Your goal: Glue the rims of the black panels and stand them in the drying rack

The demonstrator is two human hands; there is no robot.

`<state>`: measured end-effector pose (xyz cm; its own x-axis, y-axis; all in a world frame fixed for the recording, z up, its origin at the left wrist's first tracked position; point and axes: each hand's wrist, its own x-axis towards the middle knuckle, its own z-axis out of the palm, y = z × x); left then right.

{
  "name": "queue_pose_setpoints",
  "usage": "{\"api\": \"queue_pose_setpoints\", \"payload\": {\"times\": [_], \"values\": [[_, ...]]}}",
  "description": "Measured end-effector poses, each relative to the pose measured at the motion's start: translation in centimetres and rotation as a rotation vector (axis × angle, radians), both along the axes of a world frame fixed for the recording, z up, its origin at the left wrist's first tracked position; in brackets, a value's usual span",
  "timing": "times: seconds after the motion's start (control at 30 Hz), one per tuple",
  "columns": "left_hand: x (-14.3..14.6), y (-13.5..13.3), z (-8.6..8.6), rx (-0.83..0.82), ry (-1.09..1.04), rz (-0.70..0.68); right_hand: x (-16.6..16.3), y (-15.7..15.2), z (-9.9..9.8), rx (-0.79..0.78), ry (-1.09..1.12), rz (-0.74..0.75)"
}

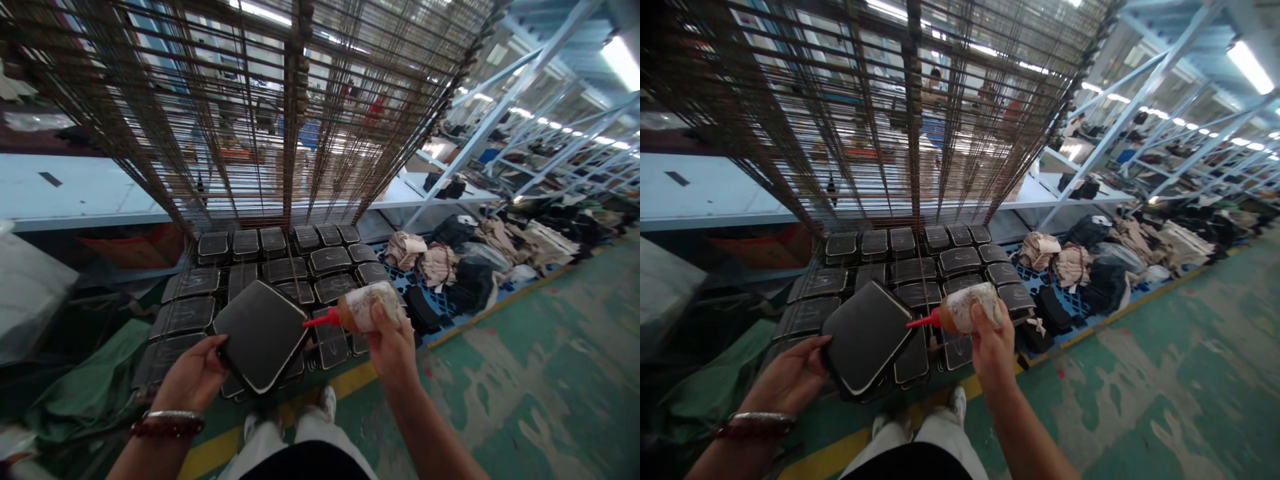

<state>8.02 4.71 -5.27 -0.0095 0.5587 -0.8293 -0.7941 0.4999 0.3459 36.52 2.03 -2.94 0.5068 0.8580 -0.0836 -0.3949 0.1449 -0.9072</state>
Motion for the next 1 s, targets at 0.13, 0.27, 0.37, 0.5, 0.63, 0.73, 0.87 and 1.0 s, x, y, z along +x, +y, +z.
{"api": "queue_pose_setpoints", "payload": {"times": [0.13,0.27,0.37,0.5,0.63,0.73,0.87,1.0], "values": [[0.1,0.3,-1.3,-0.010,-0.029,0.053,-0.1,-0.2,-0.6,-0.012,0.012,-0.021],[0.5,0.6,-1.3,-0.001,-0.027,0.075,-0.7,-0.6,-1.1,-0.036,0.055,-0.029],[0.9,0.7,-1.0,0.023,-0.016,0.081,-1.2,-1.0,-1.4,-0.039,0.059,-0.019],[1.4,0.8,-0.7,0.029,0.009,0.112,-2.0,-1.9,-1.8,-0.014,0.047,0.075],[1.8,0.9,-0.4,0.014,0.025,0.129,-2.8,-2.9,-2.2,0.003,0.063,0.147],[1.8,0.9,-0.4,0.015,0.035,0.134,-3.1,-3.4,-2.3,0.019,0.095,0.214],[1.5,0.7,-1.2,0.038,0.035,0.120,-2.3,-2.7,-1.8,0.061,0.071,0.225],[1.2,0.3,-1.9,0.043,0.031,0.091,-0.1,-0.6,-1.1,0.112,0.003,0.034]]}}
